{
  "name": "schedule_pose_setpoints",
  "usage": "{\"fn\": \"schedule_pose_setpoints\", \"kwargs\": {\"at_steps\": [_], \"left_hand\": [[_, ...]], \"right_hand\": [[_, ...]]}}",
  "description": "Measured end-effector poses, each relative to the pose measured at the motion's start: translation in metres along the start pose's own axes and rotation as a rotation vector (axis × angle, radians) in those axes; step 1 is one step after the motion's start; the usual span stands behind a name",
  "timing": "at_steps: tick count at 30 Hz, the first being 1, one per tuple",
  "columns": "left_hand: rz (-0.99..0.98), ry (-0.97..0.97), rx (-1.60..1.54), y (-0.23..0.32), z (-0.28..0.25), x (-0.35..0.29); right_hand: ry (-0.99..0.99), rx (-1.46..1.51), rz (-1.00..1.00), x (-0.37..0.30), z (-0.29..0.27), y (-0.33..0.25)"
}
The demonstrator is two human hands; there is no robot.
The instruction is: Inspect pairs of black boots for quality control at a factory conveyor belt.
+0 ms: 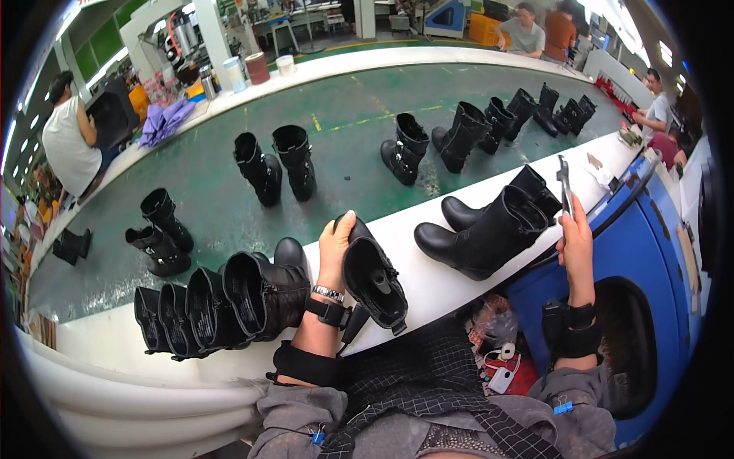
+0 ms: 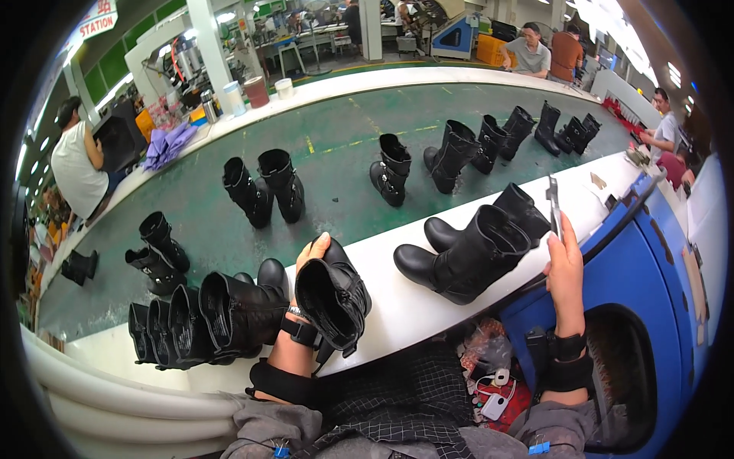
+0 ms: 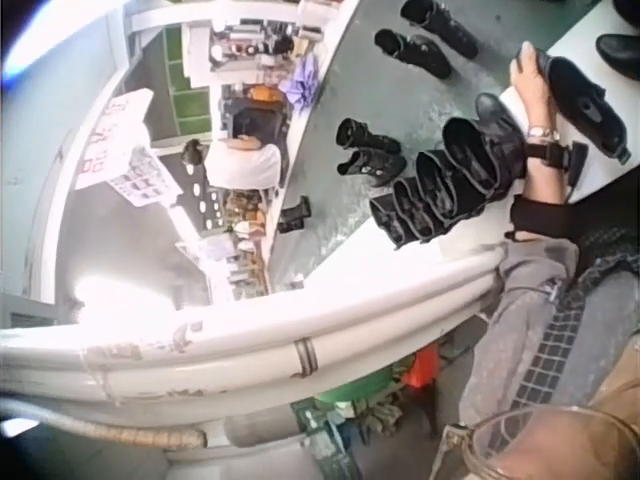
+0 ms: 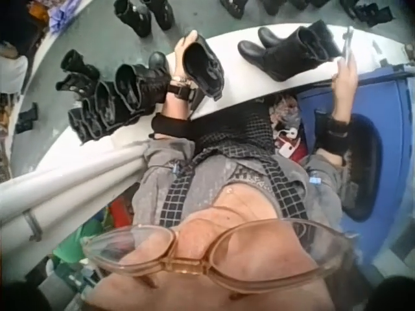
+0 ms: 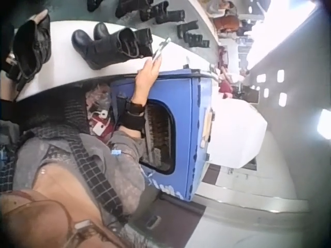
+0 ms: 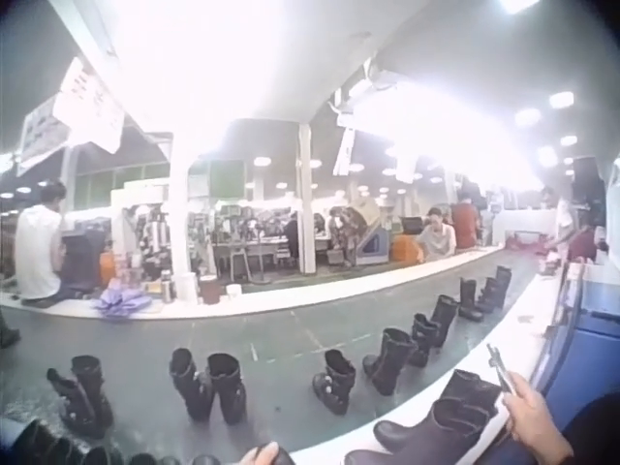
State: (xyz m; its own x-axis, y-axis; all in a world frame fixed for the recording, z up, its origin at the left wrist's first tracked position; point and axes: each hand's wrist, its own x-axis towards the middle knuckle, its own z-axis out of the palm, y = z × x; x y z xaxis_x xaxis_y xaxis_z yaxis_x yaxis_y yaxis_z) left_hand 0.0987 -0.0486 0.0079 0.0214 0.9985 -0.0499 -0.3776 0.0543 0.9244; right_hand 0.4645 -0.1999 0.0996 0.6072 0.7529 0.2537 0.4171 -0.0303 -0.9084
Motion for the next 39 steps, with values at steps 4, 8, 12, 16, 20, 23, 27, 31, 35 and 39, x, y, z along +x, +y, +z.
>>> {"fn": "schedule_pose_setpoints", "kwargs": {"at_steps": [4,8,12,16,20,23,27,31,35,39], "left_hand": [[-0.050,-0.043,-0.060,-0.004,-0.006,-0.002],[-0.176,-0.063,-0.272,-0.010,-0.011,-0.002],[-0.156,0.013,-0.402,-0.019,-0.006,-0.004],[-0.099,0.004,-0.303,-0.016,-0.005,-0.006],[-0.173,-0.027,-0.400,-0.013,-0.005,-0.013],[-0.098,-0.015,-0.290,-0.017,-0.001,-0.010],[-0.084,0.001,-0.193,-0.024,-0.001,-0.005],[-0.142,-0.090,-0.320,-0.024,-0.007,-0.003],[-0.197,-0.039,-0.446,-0.024,-0.006,-0.005],[-0.099,0.023,-0.323,-0.027,-0.008,-0.006]], "right_hand": [[0.128,-0.114,-0.074,0.009,0.005,0.031],[0.282,-0.016,-0.129,0.001,0.020,0.032],[0.371,0.137,-0.080,-0.007,0.038,0.024],[0.285,0.331,0.136,-0.008,0.049,0.035],[0.194,0.155,0.294,-0.006,0.054,0.076],[0.092,-0.288,-0.010,-0.006,0.057,0.107],[-0.050,-0.589,-0.213,-0.004,0.055,0.126],[-0.054,-0.804,-0.631,0.010,0.054,0.133],[-0.114,-0.707,-0.611,0.032,0.052,0.147],[-0.028,-0.747,-0.555,0.031,0.057,0.144]]}}
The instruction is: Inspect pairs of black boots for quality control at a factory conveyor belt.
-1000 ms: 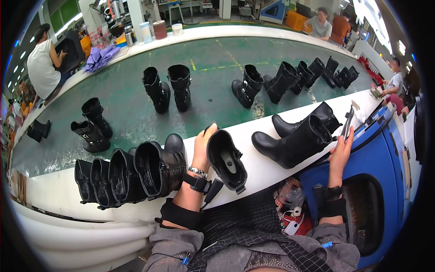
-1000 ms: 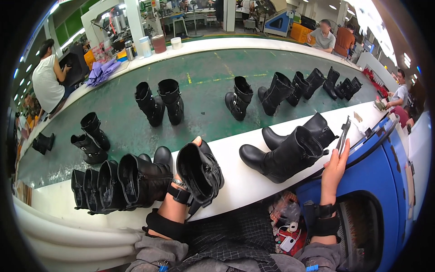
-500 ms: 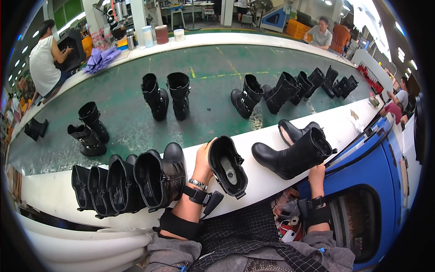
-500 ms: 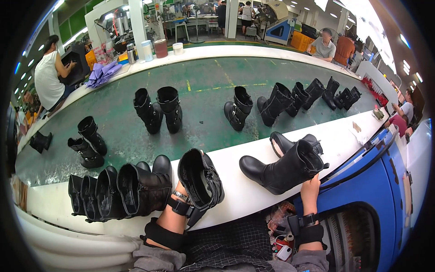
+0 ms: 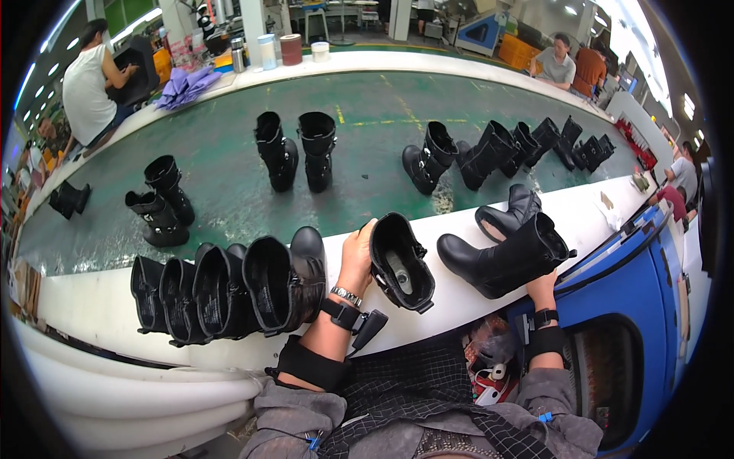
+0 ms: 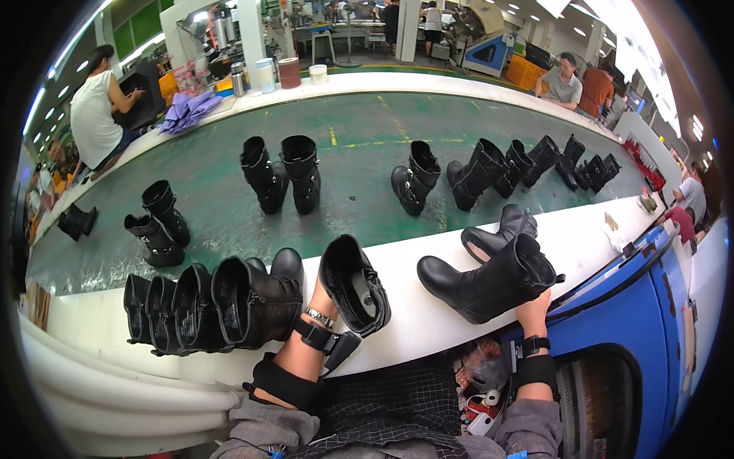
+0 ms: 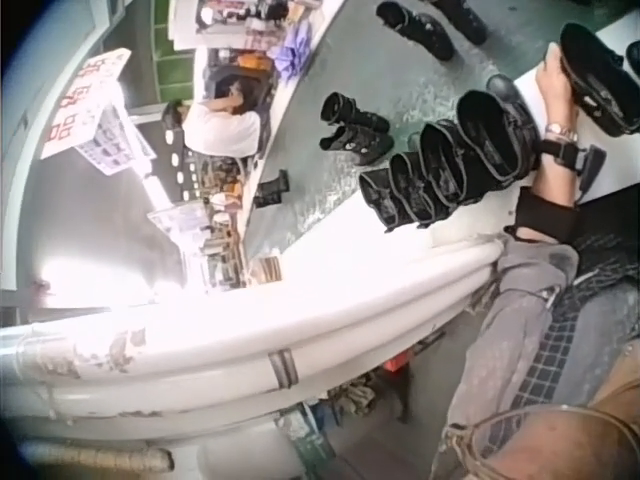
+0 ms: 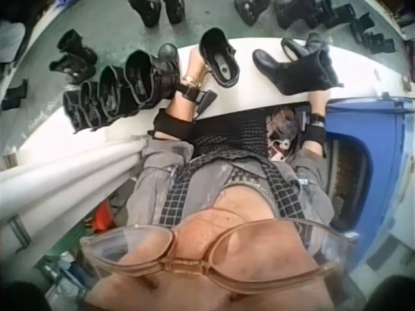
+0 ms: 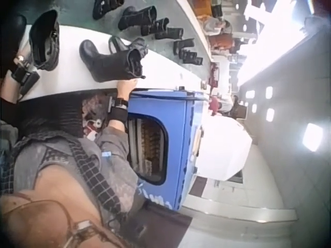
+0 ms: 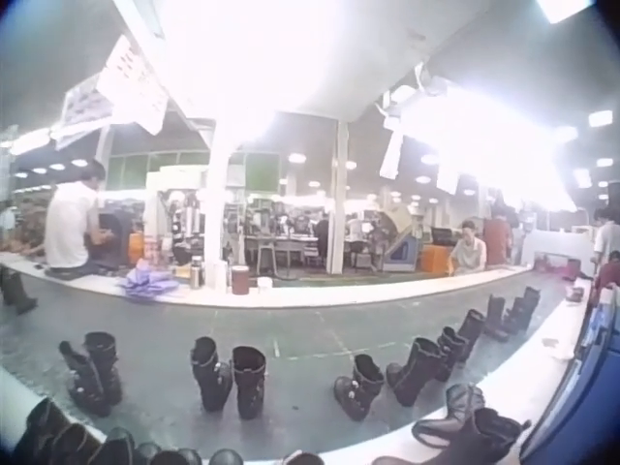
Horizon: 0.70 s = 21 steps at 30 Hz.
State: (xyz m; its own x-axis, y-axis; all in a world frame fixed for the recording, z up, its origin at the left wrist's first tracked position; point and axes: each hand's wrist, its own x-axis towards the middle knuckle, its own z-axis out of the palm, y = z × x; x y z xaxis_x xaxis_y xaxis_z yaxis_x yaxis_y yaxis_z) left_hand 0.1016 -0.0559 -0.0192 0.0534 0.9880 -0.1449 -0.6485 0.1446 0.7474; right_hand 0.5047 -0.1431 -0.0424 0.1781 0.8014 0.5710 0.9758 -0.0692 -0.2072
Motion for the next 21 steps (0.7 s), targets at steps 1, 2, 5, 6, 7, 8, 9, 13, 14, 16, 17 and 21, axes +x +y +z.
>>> {"fn": "schedule_pose_setpoints", "kwargs": {"at_steps": [1,2,5,6,7,8,9,13,14,16,17,21], "left_hand": [[0.020,-0.003,0.009,-0.001,-0.001,0.001],[0.019,-0.012,0.024,-0.001,-0.002,0.003],[0.015,-0.013,-0.011,-0.002,-0.005,0.008],[0.025,-0.009,-0.037,-0.004,-0.005,0.010],[0.033,-0.003,-0.060,-0.006,-0.004,0.010],[0.035,0.007,-0.088,-0.008,-0.004,0.012],[0.028,0.007,-0.114,-0.010,-0.004,0.013],[0.043,0.026,-0.087,-0.020,-0.004,0.017],[0.031,0.076,-0.041,-0.022,-0.004,0.019],[0.045,0.098,-0.022,-0.024,-0.006,0.022],[0.031,0.141,0.077,-0.023,-0.008,0.023],[-0.015,-0.058,-0.500,-0.014,-0.007,0.022]], "right_hand": [[-0.026,-0.090,0.060,-0.003,-0.008,-0.008],[0.038,0.266,0.072,0.000,-0.013,-0.020],[0.114,0.043,0.316,-0.019,-0.069,-0.066],[0.360,0.102,0.131,-0.028,-0.088,-0.085],[0.437,0.294,0.073,-0.035,-0.108,-0.104],[0.390,0.453,0.040,-0.042,-0.128,-0.123],[0.352,0.588,0.003,-0.049,-0.143,-0.143],[-0.123,0.775,-0.036,-0.040,-0.134,-0.230],[-0.133,0.831,-0.077,-0.036,-0.126,-0.251],[-0.138,0.805,-0.249,-0.006,-0.104,-0.285],[-0.033,0.802,-0.439,0.012,-0.094,-0.301],[-0.098,0.750,-0.374,0.095,-0.087,-0.348]]}}
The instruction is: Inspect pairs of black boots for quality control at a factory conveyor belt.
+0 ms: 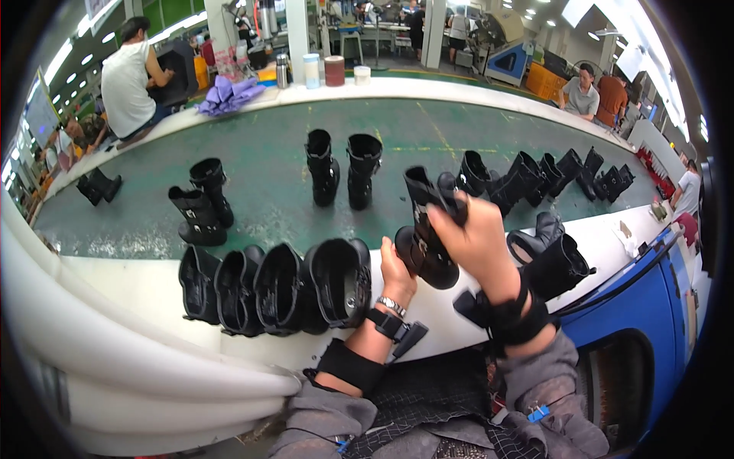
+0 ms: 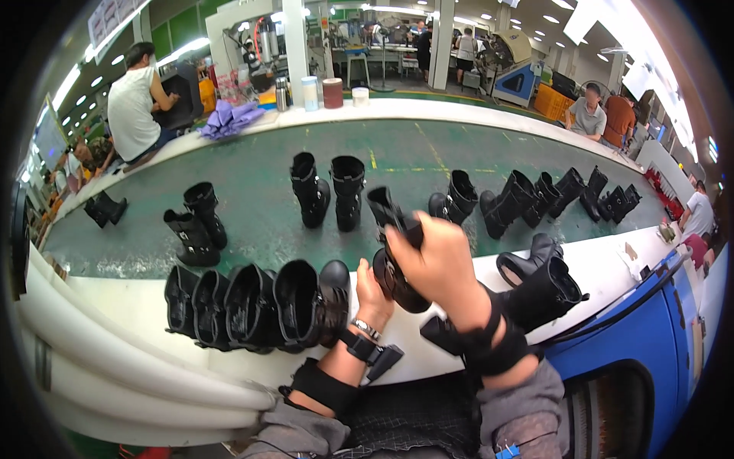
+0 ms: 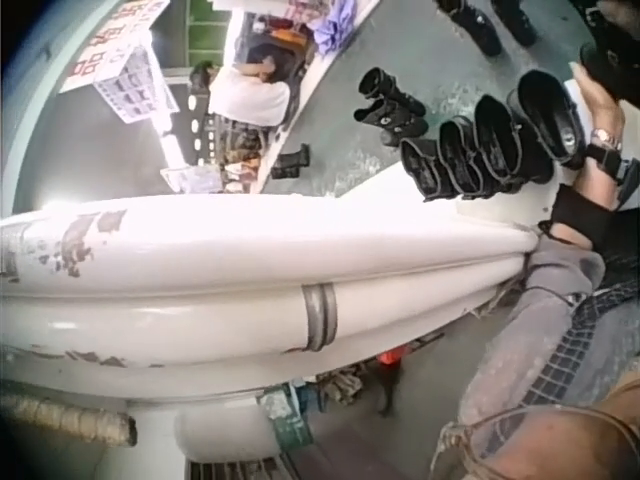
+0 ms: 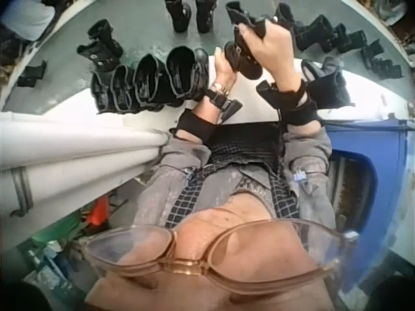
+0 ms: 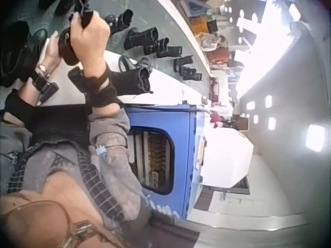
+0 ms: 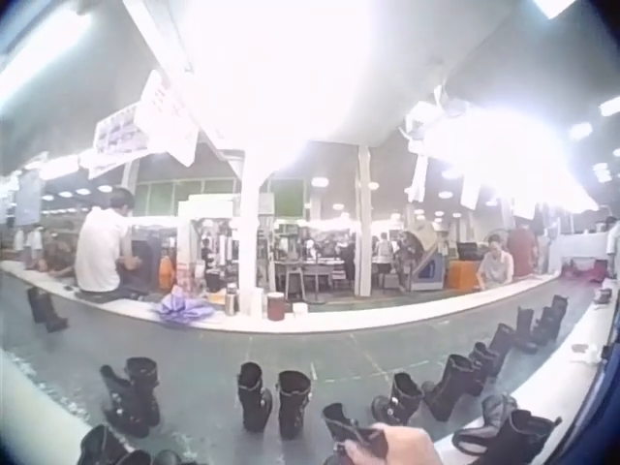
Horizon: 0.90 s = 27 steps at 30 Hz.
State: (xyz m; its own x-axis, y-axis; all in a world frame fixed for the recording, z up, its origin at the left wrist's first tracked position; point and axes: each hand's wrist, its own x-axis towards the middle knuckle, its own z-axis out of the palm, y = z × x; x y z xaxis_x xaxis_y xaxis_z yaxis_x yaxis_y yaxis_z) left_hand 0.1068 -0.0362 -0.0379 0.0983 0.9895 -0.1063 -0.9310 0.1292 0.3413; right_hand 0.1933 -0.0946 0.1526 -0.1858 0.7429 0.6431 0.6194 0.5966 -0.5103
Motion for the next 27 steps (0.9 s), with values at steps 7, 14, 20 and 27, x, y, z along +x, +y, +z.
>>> {"fn": "schedule_pose_setpoints", "kwargs": {"at_steps": [7,14,20,27], "left_hand": [[-0.006,0.196,0.107,0.001,0.003,0.002],[0.088,0.302,0.024,-0.004,-0.017,0.004],[0.129,0.266,-0.059,-0.001,0.000,-0.002],[0.108,0.289,-0.024,0.006,0.017,-0.009]], "right_hand": [[-0.041,0.460,-0.046,0.122,0.117,0.004],[-0.707,0.164,0.026,0.109,0.261,0.023],[-0.703,0.079,-0.271,0.110,0.259,0.030],[-0.431,-0.137,0.075,0.138,0.253,0.053]]}}
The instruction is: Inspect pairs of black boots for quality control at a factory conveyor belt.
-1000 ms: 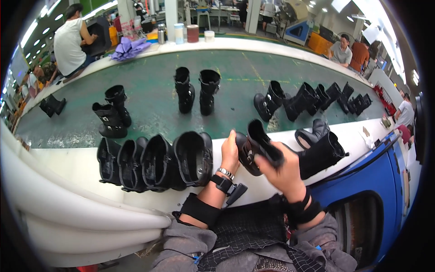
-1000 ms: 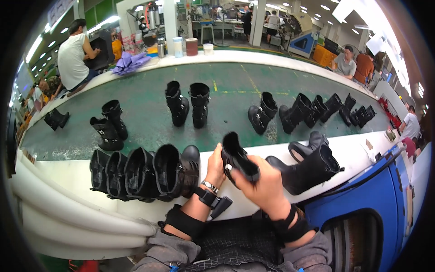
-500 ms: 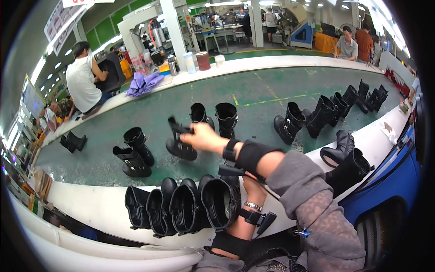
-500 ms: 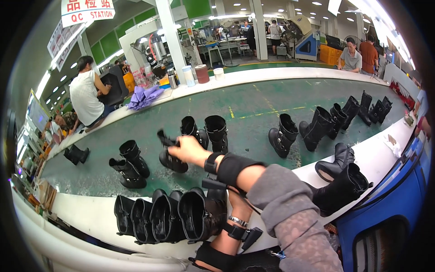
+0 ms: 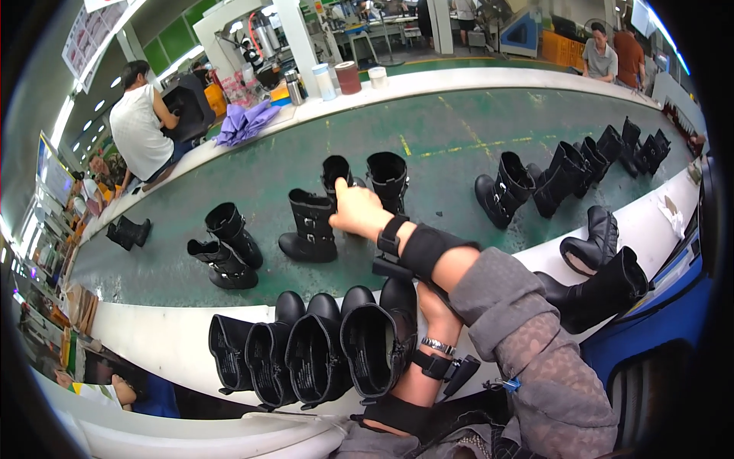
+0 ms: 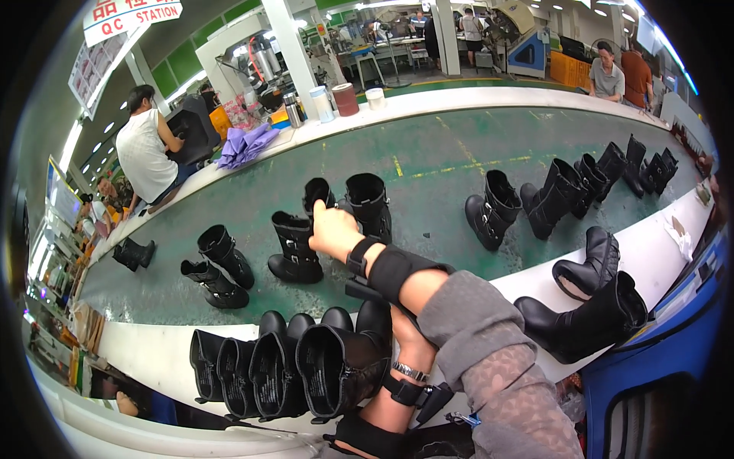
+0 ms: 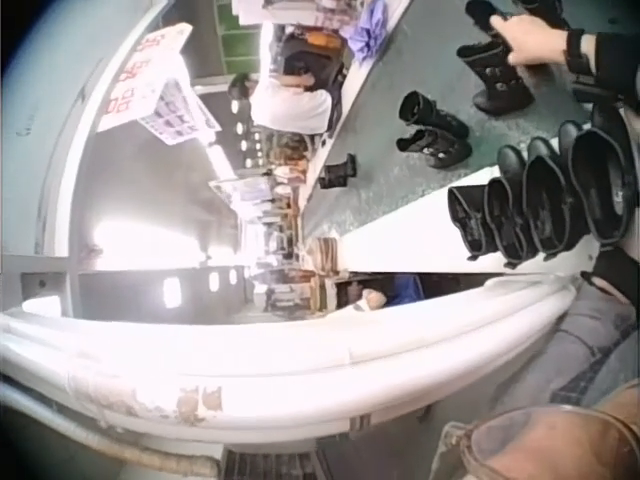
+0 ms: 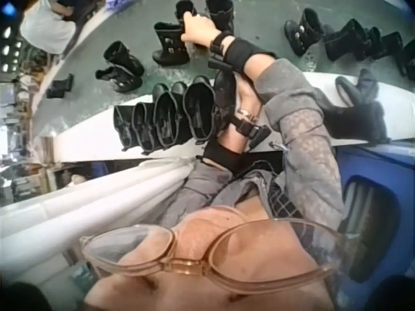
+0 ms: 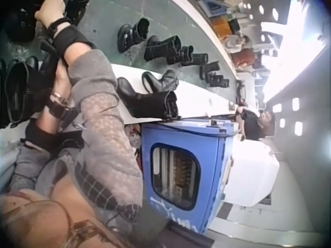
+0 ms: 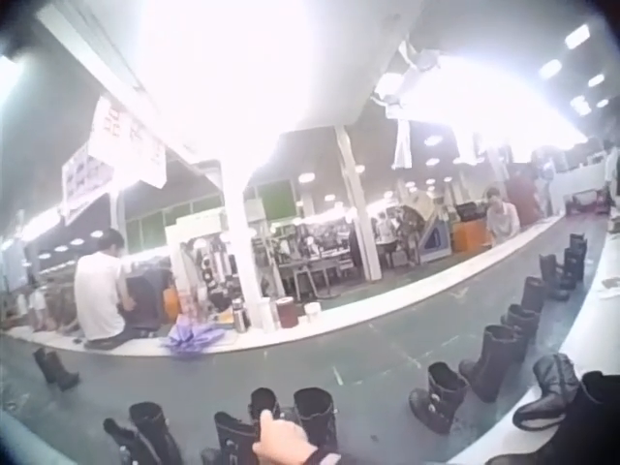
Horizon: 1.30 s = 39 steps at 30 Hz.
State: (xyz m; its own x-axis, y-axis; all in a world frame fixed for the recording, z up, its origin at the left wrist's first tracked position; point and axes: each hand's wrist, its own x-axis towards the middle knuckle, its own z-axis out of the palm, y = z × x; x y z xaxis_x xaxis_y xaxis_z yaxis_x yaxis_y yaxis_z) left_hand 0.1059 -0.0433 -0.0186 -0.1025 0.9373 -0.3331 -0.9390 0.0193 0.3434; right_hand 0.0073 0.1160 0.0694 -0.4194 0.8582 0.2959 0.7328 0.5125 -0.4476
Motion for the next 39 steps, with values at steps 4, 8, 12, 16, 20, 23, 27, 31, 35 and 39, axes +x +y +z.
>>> {"fn": "schedule_pose_setpoints", "kwargs": {"at_steps": [4,8,12,16,20,23,27,31,35,39], "left_hand": [[0.112,-0.030,0.052,-0.004,-0.006,0.006],[0.034,0.097,0.215,-0.002,-0.018,0.021],[-0.001,0.090,0.165,-0.001,-0.020,0.024],[0.050,-0.148,0.018,0.006,-0.007,0.016],[0.082,-0.463,-0.147,0.008,0.004,0.003],[-0.077,-0.535,-0.074,0.011,0.006,-0.004],[0.012,-0.735,0.161,0.015,0.010,-0.011],[0.067,-0.788,0.414,0.020,0.013,-0.021],[0.110,-0.814,0.641,0.021,0.013,-0.023],[0.282,-0.864,0.781,0.017,0.016,-0.021]], "right_hand": [[0.104,0.110,-0.103,0.014,0.005,0.022],[0.309,0.394,-0.146,0.003,-0.020,0.033],[0.346,0.746,-0.131,-0.050,-0.086,0.034],[0.372,0.900,-0.176,-0.153,-0.157,0.049],[0.464,1.178,-0.108,-0.244,-0.171,0.066],[0.312,1.675,-0.128,-0.288,-0.167,0.088],[-0.244,1.982,-0.271,-0.298,-0.166,0.123],[-0.020,1.328,0.075,-0.269,-0.131,0.128],[-0.273,1.541,0.039,-0.254,-0.097,0.121],[-0.245,1.480,0.040,-0.256,-0.091,0.119]]}}
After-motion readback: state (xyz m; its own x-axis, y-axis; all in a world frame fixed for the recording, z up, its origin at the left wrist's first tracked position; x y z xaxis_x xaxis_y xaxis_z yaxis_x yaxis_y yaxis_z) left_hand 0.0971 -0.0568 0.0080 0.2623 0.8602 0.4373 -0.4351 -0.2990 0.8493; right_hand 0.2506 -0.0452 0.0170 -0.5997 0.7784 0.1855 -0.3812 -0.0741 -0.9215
